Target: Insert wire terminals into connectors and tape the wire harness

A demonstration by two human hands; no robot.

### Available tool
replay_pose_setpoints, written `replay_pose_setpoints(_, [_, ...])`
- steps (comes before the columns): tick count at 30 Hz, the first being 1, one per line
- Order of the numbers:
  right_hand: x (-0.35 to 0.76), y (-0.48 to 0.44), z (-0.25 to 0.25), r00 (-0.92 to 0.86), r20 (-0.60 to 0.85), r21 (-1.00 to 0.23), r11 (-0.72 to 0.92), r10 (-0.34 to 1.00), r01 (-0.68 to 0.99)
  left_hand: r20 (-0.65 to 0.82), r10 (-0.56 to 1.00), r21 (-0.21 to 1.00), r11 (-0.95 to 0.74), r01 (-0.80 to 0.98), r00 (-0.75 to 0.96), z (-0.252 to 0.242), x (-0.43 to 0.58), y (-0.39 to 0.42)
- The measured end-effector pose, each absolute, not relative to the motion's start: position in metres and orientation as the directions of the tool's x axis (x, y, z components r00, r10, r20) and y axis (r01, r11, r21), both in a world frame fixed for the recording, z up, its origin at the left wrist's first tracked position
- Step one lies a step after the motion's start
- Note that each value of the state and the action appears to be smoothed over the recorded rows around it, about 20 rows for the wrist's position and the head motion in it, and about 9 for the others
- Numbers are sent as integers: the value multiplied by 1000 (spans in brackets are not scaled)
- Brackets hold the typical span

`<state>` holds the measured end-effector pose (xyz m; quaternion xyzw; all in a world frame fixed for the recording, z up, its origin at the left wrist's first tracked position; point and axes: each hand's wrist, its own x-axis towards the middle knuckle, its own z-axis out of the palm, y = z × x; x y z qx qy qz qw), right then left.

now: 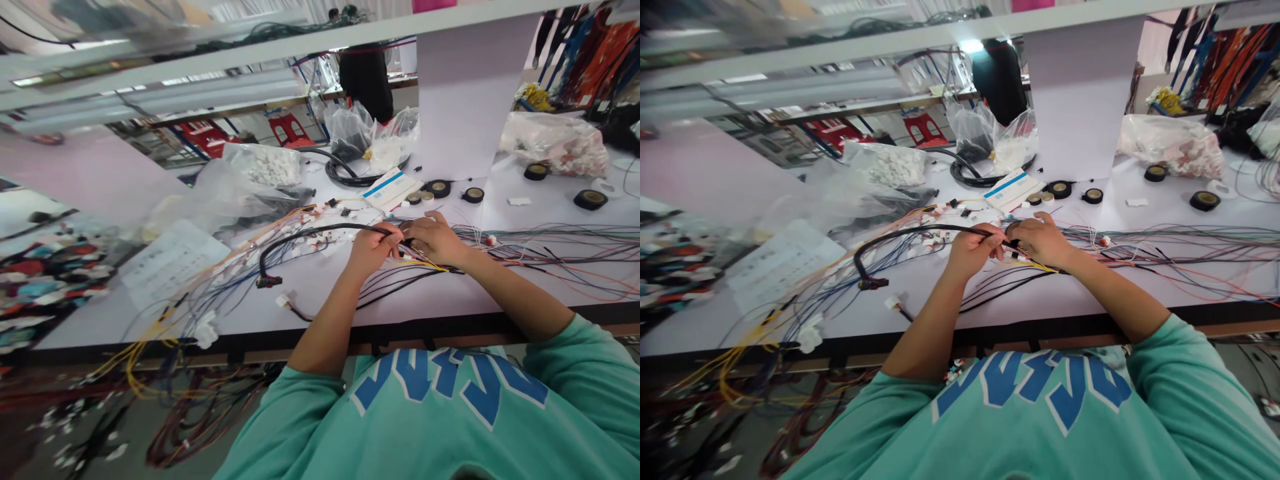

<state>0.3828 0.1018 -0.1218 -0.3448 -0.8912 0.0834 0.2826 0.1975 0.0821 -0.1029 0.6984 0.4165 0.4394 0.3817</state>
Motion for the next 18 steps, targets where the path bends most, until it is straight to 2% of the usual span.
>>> replay_pose_setpoints(2, [377,107,-128,-585,461,-490,741,667,459,370,900,854,-427,298,230,-102,199,82])
replay_pose_setpoints(4, [374,108,-132,-517,433,-646,654,738,392,453,870,805,-492,332,192,-103,199,84])
replay_pose_setpoints(6, [374,104,-135,-448,339,-783,512,827,353,518,841,780,-539,318,155,-105,201,89])
replay_pose_setpoints(8, [376,98,-135,-451,253,-873,403,856,275,538,837,805,-546,234,102,-109,203,94])
replay_pose_setpoints(11, [381,93,-136,-533,229,-930,345,814,128,408,911,912,-409,21,58,-117,208,102])
replay_pose_setpoints(13, [381,92,-139,-527,223,-941,323,820,104,283,956,958,-277,-78,79,-122,211,105])
replay_pose_setpoints(15, [380,93,-143,-476,208,-946,299,854,124,218,970,973,-208,-105,106,-125,212,107])
replay_pose_setpoints(18, [376,95,-151,-397,176,-965,237,901,110,191,960,982,-184,-52,204,-128,212,107])
